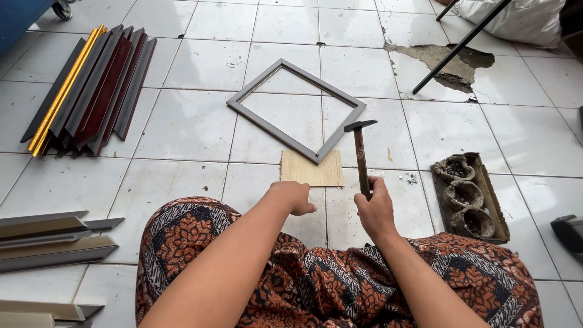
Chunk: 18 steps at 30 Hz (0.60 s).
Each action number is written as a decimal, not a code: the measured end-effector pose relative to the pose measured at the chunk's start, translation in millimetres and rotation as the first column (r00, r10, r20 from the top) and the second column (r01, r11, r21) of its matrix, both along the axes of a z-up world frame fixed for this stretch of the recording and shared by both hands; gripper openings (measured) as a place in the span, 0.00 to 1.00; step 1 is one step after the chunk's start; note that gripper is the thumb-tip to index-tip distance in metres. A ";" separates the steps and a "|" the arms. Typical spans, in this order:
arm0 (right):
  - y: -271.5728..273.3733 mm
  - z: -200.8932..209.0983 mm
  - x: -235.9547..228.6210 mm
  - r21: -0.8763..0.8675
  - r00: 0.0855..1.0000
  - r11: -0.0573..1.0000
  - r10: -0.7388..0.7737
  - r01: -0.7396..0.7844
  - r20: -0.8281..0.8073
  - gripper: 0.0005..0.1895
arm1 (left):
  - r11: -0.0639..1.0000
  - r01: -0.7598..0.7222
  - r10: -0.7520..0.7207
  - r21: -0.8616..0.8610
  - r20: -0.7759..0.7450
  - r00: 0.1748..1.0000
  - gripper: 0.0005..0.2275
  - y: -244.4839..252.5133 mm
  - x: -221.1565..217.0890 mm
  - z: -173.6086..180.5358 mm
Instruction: The person is securing the mitered corners of a picture frame by hammering nails into them while using a wooden block for support.
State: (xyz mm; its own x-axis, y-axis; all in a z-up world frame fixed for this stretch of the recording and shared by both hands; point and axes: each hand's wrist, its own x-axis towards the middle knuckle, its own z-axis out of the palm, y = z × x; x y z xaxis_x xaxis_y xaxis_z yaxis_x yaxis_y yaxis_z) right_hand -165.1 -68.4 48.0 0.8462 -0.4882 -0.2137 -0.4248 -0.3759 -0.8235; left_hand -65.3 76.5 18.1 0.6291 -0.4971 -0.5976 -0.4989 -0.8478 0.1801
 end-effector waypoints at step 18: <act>10.2 2.1 14.1 -0.238 0.934 0.938 0.173 -0.253 -0.311 0.23 | 0.973 0.153 -0.111 -0.174 0.228 0.967 0.20 -29.3 13.7 -11.0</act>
State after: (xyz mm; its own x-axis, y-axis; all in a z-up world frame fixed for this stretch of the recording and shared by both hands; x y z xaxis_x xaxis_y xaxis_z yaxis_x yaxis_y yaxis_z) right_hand -151.0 -58.2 50.1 0.8608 -0.3753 -0.3438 -0.5081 -0.6743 -0.5359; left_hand -51.5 47.1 7.0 0.6536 -0.6751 -0.3422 -0.6487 -0.7326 0.2063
